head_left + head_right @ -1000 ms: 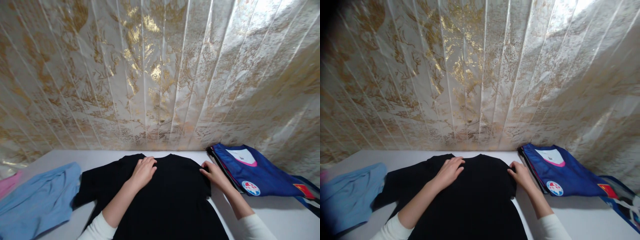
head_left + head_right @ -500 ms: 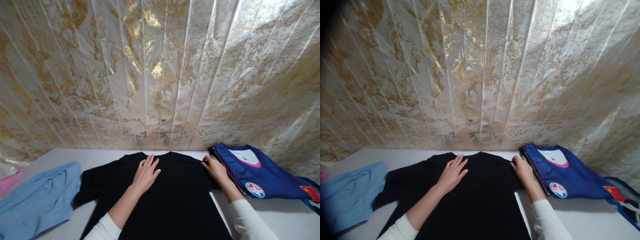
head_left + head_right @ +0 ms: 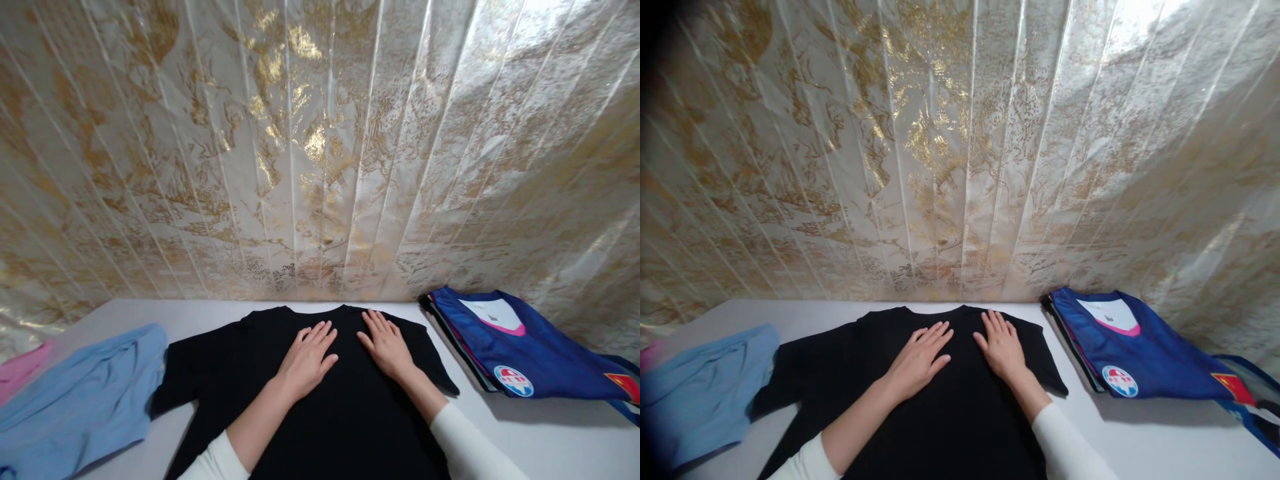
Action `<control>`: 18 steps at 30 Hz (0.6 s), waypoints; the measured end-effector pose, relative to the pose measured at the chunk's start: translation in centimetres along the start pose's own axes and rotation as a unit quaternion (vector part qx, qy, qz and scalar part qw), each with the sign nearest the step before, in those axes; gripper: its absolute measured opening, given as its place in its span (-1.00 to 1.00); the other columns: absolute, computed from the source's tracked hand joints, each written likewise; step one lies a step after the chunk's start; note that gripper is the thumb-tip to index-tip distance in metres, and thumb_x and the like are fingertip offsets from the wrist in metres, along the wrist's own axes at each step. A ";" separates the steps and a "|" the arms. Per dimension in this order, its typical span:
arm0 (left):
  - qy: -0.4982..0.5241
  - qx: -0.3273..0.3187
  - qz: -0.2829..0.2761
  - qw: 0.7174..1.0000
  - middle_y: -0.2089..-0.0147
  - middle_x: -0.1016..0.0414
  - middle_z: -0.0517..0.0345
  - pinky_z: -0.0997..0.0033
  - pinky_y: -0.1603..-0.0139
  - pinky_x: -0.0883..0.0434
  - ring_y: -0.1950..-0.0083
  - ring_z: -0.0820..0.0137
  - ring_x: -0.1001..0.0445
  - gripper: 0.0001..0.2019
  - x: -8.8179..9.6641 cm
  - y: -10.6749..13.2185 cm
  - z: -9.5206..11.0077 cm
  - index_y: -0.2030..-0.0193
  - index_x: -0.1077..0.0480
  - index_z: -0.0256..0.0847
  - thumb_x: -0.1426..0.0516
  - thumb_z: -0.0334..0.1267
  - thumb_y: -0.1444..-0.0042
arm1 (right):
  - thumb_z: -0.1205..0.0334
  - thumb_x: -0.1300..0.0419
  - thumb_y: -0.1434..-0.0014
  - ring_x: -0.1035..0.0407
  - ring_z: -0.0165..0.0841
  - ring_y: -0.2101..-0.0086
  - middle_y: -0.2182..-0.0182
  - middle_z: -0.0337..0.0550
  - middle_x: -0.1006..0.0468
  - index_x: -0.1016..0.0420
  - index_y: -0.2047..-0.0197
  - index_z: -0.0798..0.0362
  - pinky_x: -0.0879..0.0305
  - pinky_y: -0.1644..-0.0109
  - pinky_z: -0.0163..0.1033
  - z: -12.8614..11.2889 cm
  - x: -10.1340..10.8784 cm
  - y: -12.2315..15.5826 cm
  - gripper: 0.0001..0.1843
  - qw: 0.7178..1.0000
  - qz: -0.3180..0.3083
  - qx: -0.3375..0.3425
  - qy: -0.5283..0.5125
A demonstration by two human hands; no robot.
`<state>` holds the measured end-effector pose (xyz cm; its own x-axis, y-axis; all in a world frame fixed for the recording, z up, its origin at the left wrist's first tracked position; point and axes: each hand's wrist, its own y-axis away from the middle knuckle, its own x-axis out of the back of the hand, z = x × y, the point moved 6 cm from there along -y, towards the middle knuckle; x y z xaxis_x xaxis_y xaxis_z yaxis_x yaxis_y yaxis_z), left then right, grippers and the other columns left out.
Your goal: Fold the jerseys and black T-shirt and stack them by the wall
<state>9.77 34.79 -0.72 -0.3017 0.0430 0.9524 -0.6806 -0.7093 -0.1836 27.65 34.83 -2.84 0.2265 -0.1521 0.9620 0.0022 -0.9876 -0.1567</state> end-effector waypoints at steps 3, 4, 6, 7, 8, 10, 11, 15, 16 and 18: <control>0.000 -0.001 0.001 1.000 -0.42 0.00 0.05 0.09 -0.31 -0.08 -0.41 0.25 0.01 -0.51 0.0 0.0 -0.2 -0.34 -0.09 -0.11 0.02 -0.08 -0.32 | -0.03 0.08 -0.28 0.11 -0.09 -0.32 -0.33 0.05 -0.09 -0.17 -0.31 0.13 0.13 -0.32 0.09 3.4 0.6 -1.2 -0.37 1.000 0.006 -0.028 -0.004; 0.001 -0.001 0.002 1.000 -0.42 0.00 0.04 0.09 -0.31 -0.08 -0.41 0.25 0.01 -0.51 0.1 0.0 -0.3 -0.34 -0.09 -0.11 0.03 -0.08 -0.32 | -0.04 0.09 -0.29 0.07 -0.13 -0.31 -0.32 0.00 -0.12 -0.20 -0.30 0.09 0.08 -0.31 0.05 4.1 0.9 -1.3 -0.39 1.000 0.002 -0.023 -0.009; 0.004 -0.001 0.002 1.000 -0.42 0.00 0.01 0.09 -0.32 -0.07 -0.42 0.24 0.02 -0.52 0.1 -0.1 -0.4 -0.34 -0.10 -0.13 0.03 -0.09 -0.32 | -0.04 0.12 -0.30 0.01 -0.20 -0.30 -0.31 -0.07 -0.17 -0.25 -0.27 0.02 -0.03 -0.28 -0.03 5.5 2.2 -0.7 -0.43 1.000 0.003 -0.017 -0.020; 0.005 0.000 0.002 1.000 -0.41 -0.01 0.00 0.08 -0.31 -0.07 -0.42 0.24 0.02 -0.53 0.2 -0.1 -0.4 -0.33 -0.11 -0.15 0.03 -0.10 -0.32 | -0.02 0.14 -0.30 0.00 -0.21 -0.29 -0.30 -0.07 -0.18 -0.25 -0.26 0.02 -0.05 -0.28 -0.05 6.2 3.1 -0.1 -0.44 0.999 0.012 -0.019 -0.023; 0.007 0.000 0.001 1.000 -0.41 -0.01 -0.03 0.08 -0.31 -0.07 -0.41 0.23 0.01 -0.53 0.2 -0.1 -0.3 -0.33 -0.12 -0.17 0.03 -0.12 -0.33 | 0.00 0.15 -0.30 -0.01 -0.21 -0.29 -0.29 -0.04 -0.20 -0.25 -0.26 0.04 -0.06 -0.28 -0.05 6.9 4.1 0.8 -0.44 0.999 0.025 -0.025 -0.024; 0.009 -0.001 0.000 1.000 -0.40 -0.03 -0.07 0.07 -0.31 -0.07 -0.41 0.22 0.01 -0.55 0.4 0.1 0.4 -0.32 -0.14 -0.21 0.03 -0.18 -0.32 | 0.06 0.14 -0.29 -0.07 -0.20 -0.26 -0.26 0.03 -0.25 -0.24 -0.25 0.09 -0.06 -0.28 -0.06 8.5 6.1 2.8 -0.46 0.997 0.053 -0.044 -0.023; 0.011 -0.004 -0.001 1.000 -0.40 -0.03 -0.08 0.07 -0.31 -0.07 -0.41 0.22 0.02 -0.55 0.5 0.3 1.1 -0.31 -0.14 -0.24 0.03 -0.22 -0.32 | 0.10 0.12 -0.28 -0.14 -0.19 -0.23 -0.22 0.06 -0.30 -0.25 -0.23 0.10 -0.08 -0.27 -0.08 9.3 6.9 3.9 -0.48 0.996 0.064 -0.055 -0.021; 0.025 -0.045 -0.013 0.999 -0.40 -0.05 -0.01 0.13 -0.32 -0.08 -0.41 0.27 0.01 -0.55 0.3 1.9 7.1 -0.32 -0.13 -0.21 0.02 -0.23 -0.31 | 0.19 -0.06 -0.14 -0.38 -0.10 -0.03 -0.02 0.18 -0.45 -0.35 -0.10 0.20 -0.27 -0.09 -0.09 11.7 7.8 7.6 -0.52 0.991 0.073 -0.113 -0.006; 0.033 -0.062 -0.020 0.997 -0.40 -0.06 0.02 0.14 -0.33 -0.08 -0.41 0.28 0.00 -0.54 -0.1 2.5 9.0 -0.32 -0.13 -0.19 0.03 -0.18 -0.31 | 0.21 -0.11 -0.10 -0.43 -0.09 0.04 0.04 0.18 -0.49 -0.36 -0.08 0.21 -0.31 -0.03 -0.10 12.0 7.6 8.0 -0.53 0.990 0.069 -0.124 -0.003; 0.064 -0.097 -0.043 0.992 -0.40 -0.04 0.01 0.12 -0.34 -0.06 -0.41 0.25 0.01 -0.51 -1.1 3.9 12.9 -0.33 -0.13 -0.18 0.04 -0.07 -0.32 | 0.27 -0.14 -0.06 -0.49 -0.14 0.17 0.18 0.07 -0.55 -0.38 -0.04 0.19 -0.35 0.11 -0.17 12.1 7.0 8.4 -0.56 0.989 0.060 -0.138 -0.001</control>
<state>16.05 22.95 0.65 -0.3105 0.1962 0.9301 -0.8194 -0.5512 -0.1573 41.03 25.90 -0.10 0.2103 -0.2694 0.9398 -0.2914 -0.9349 -0.2028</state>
